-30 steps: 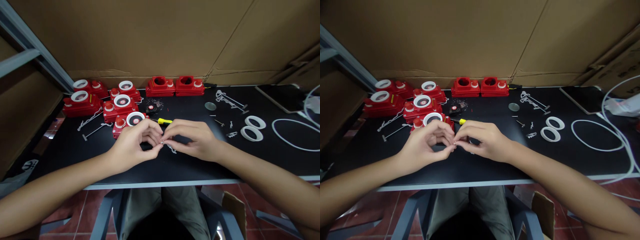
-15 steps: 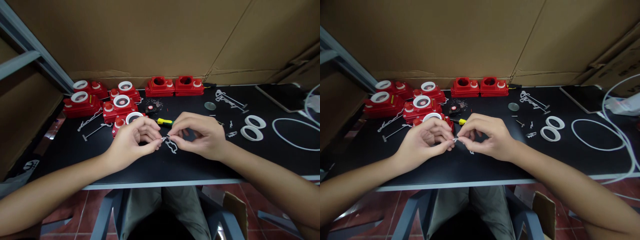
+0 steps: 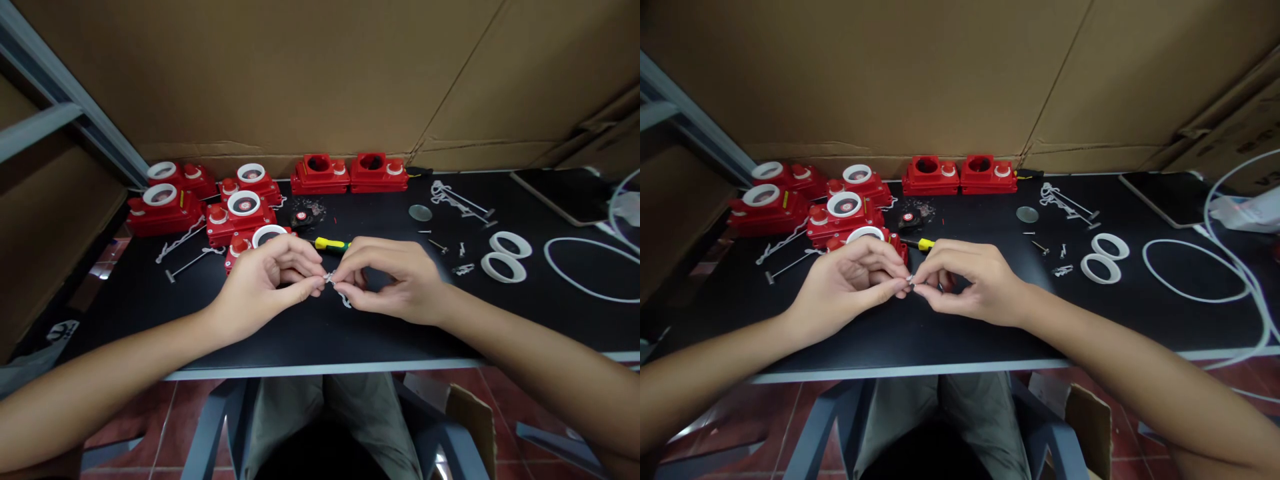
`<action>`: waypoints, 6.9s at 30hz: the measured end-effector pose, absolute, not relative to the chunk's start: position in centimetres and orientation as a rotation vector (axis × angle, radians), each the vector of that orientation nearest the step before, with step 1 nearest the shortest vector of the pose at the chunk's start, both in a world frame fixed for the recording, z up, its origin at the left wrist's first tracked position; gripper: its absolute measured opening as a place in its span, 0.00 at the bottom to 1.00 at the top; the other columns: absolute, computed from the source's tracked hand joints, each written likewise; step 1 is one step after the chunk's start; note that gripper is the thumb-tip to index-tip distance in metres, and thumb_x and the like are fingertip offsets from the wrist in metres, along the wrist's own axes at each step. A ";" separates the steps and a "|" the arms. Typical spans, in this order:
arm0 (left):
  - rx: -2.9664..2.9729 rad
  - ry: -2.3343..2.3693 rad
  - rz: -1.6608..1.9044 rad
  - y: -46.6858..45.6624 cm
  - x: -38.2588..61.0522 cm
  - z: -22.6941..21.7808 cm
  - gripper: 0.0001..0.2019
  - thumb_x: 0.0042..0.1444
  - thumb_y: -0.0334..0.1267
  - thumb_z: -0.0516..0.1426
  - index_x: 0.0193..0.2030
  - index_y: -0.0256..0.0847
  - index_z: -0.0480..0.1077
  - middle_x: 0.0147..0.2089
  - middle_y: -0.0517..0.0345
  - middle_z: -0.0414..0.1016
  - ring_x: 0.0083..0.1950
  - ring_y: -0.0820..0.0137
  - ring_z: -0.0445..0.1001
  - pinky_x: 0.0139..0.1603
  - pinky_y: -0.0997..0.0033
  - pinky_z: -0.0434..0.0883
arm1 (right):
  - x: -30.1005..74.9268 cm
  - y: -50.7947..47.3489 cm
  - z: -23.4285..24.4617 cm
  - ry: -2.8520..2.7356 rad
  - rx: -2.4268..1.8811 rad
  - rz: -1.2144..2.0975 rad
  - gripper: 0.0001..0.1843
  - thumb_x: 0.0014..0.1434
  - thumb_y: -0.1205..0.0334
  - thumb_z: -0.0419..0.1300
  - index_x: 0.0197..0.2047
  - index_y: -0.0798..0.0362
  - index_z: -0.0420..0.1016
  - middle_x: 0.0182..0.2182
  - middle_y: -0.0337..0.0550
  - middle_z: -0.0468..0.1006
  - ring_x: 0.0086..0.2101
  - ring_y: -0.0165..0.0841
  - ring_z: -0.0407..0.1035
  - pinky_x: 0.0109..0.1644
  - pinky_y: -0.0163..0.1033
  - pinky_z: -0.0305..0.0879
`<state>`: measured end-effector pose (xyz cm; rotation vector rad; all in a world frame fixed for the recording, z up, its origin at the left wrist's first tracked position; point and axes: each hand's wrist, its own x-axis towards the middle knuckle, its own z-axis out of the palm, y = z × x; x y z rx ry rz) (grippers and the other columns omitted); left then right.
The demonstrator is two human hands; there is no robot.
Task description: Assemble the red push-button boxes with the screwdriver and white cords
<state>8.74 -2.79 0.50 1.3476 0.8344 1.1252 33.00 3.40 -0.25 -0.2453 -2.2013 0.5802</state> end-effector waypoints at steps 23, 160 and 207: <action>1.290 0.868 1.101 -3.0 8.8 1.1 0.12 0.61 0.26 0.74 0.45 0.38 0.78 0.36 0.62 0.88 0.38 0.75 0.89 0.43 0.82 0.84 | 32.9 3.3 -0.1 -2.214 -0.208 0.639 0.05 0.70 0.71 0.71 0.47 0.54 0.84 0.35 0.41 0.86 0.31 0.26 0.76 0.38 0.32 0.76; 2.522 0.670 1.109 -3.0 7.6 1.0 0.06 0.68 0.25 0.67 0.45 0.40 0.78 0.39 0.55 0.83 0.36 0.71 0.82 0.38 0.77 0.80 | 32.8 2.7 -1.0 -1.933 -0.280 1.827 0.10 0.73 0.61 0.72 0.46 0.56 0.77 0.35 0.41 0.83 0.32 0.28 0.82 0.41 0.36 0.79; 1.728 0.988 1.292 -2.2 7.6 2.1 0.08 0.67 0.35 0.71 0.39 0.38 0.79 0.38 0.58 0.78 0.29 0.72 0.83 0.23 0.76 0.84 | 36.3 7.5 1.9 -2.536 -0.375 0.616 0.16 0.75 0.59 0.61 0.33 0.51 0.74 0.23 0.33 0.69 0.23 0.25 0.59 0.28 0.32 0.55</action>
